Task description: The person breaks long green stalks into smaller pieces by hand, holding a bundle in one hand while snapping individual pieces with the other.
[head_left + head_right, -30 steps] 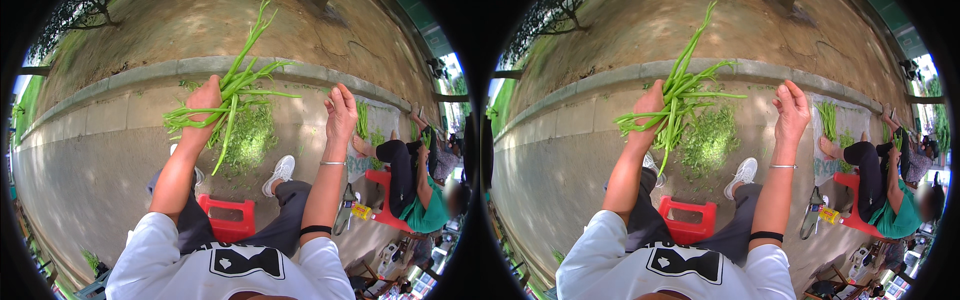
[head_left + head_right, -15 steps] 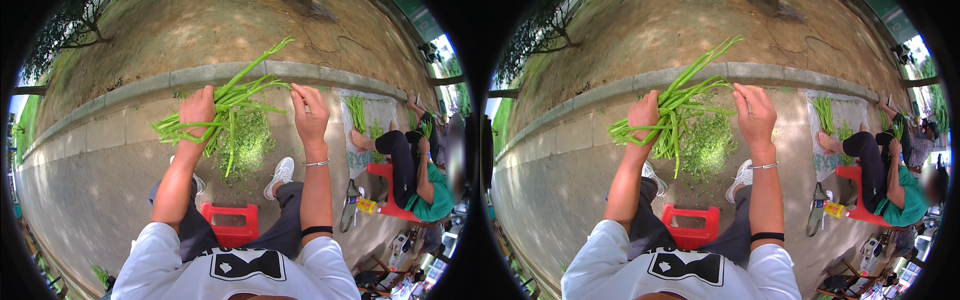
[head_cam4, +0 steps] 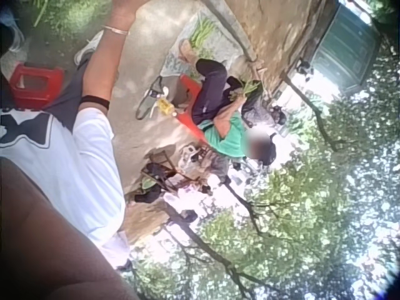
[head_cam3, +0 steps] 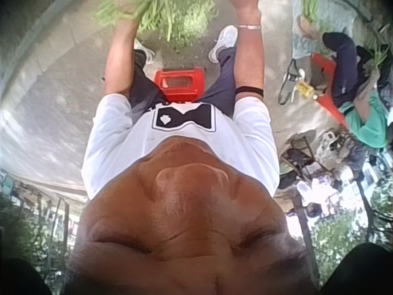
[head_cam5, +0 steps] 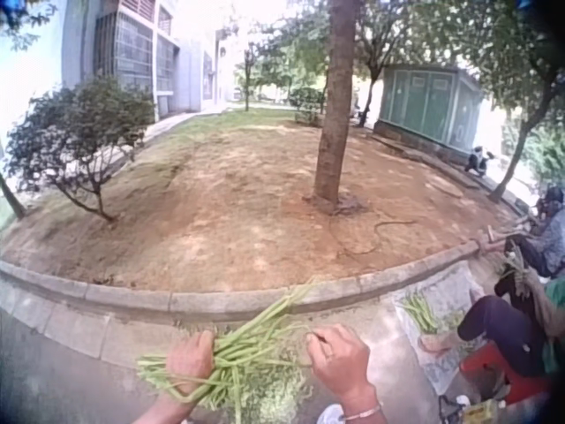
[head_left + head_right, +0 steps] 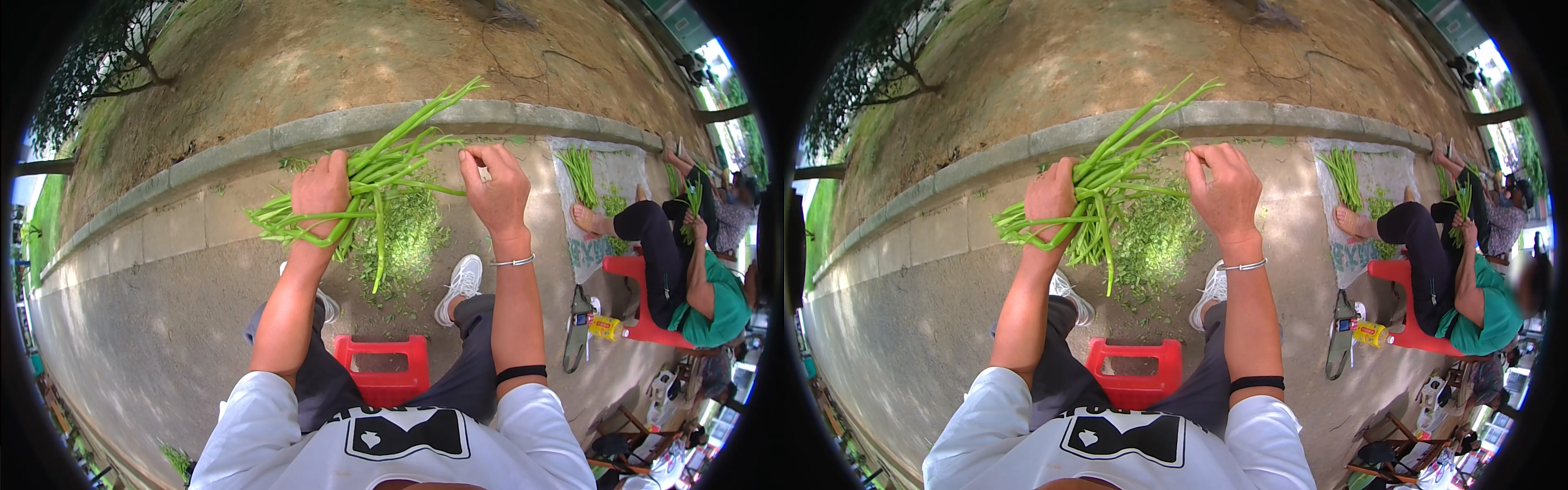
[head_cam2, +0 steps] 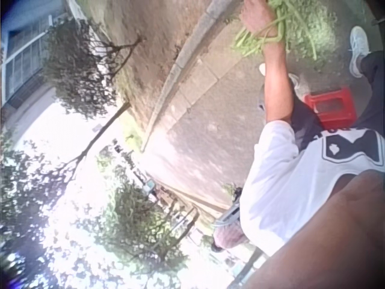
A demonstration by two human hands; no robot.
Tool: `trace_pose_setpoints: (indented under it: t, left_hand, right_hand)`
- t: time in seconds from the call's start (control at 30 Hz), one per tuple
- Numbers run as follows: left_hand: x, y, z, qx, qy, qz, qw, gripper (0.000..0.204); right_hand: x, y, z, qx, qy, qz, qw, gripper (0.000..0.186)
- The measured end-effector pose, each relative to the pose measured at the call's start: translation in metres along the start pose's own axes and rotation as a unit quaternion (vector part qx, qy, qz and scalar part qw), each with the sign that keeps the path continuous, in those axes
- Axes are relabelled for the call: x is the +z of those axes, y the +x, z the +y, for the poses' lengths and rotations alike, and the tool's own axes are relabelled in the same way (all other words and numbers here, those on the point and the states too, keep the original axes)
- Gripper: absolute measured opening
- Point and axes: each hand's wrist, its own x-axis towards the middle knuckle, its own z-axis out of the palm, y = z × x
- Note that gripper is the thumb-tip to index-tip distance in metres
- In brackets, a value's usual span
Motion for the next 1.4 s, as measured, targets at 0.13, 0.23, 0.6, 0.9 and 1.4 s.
trace_pose_setpoints:
  t: [0.13,0.23,0.6,0.9,1.4]
  left_hand:
    - [-0.006,0.002,0.003,-0.005,-0.038,-0.007,0.999,0.013]
    - [-0.017,0.007,0.007,-0.035,-0.108,-0.048,0.992,0.024]
    - [0.001,0.004,0.012,-0.025,-0.119,0.007,0.993,0.021]
    - [-0.024,0.003,-0.003,-0.073,-0.085,-0.027,0.993,0.030]
    - [-0.010,0.000,-0.003,-0.027,-0.028,0.010,0.999,0.012]
  right_hand:
    - [0.004,-0.003,0.003,0.099,0.082,-0.026,0.991,0.004]
    - [0.000,0.002,-0.001,0.278,0.345,-0.006,0.897,0.007]
    - [-0.002,0.010,0.020,0.366,0.486,0.197,0.769,0.008]
    - [-0.017,0.008,0.021,0.297,0.404,0.116,0.857,0.024]
    - [0.008,0.001,0.001,-0.056,0.023,0.005,0.998,0.013]
